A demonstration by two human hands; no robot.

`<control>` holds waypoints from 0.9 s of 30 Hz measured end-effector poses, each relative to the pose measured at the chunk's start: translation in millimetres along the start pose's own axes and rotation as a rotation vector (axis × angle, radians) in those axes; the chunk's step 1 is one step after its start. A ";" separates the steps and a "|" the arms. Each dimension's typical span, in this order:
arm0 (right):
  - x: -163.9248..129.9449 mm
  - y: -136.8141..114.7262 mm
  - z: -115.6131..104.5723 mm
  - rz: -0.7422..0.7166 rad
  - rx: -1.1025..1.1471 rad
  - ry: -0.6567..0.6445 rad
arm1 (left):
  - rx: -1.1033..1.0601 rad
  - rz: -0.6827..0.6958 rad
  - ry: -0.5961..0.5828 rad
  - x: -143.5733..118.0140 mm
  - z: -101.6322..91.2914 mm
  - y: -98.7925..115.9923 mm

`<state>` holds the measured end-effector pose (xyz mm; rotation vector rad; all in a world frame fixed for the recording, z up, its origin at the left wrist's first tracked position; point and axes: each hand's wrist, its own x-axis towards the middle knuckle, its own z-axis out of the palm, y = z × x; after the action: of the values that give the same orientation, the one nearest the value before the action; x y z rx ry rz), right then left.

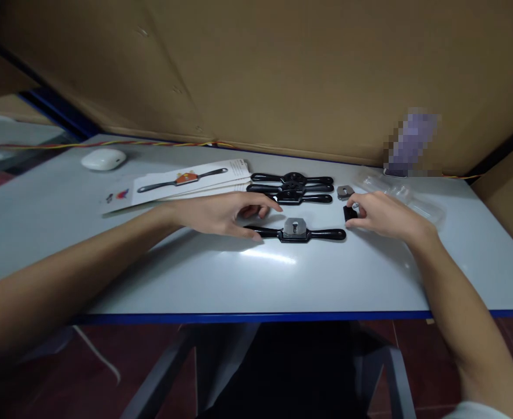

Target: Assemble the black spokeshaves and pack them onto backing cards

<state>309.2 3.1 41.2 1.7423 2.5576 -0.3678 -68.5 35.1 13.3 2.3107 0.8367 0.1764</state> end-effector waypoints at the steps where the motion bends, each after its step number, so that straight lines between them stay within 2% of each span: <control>1: -0.3 -0.8 -0.5 0.002 0.007 -0.002 | 0.011 -0.005 -0.009 0.2 -0.4 -1.2; 6: -0.9 1.0 0.4 -0.008 0.046 -0.012 | 0.100 -0.005 -0.031 4.5 3.3 -1.6; 9: -0.4 3.3 2.2 -0.008 0.028 -0.011 | 0.155 -0.090 -0.084 -0.3 1.6 4.9; 12: 0.8 4.4 3.0 -0.003 0.001 -0.038 | 0.222 -0.188 -0.170 -13.8 -4.3 14.2; 15: 1.5 5.4 3.0 -0.012 0.002 -0.052 | 0.292 -0.261 -0.203 -27.7 -9.0 22.4; 18: 1.2 6.8 2.7 -0.021 0.021 -0.045 | 0.364 -0.348 -0.186 -36.2 -7.8 25.6; 20: 0.8 7.5 2.5 -0.026 0.031 -0.045 | 0.384 -0.297 -0.126 -42.7 -3.3 23.3; 24: 1.5 6.9 3.1 -0.029 0.044 -0.056 | 0.414 -0.252 -0.046 -75.1 13.3 10.9; 27: 3.7 5.1 4.7 -0.045 0.054 -0.067 | 0.446 -0.289 -0.083 -117.3 27.6 4.6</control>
<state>312.0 7.3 35.2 1.6616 2.5672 -0.4926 -149.1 -54.2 5.9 2.5390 1.2548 -0.2574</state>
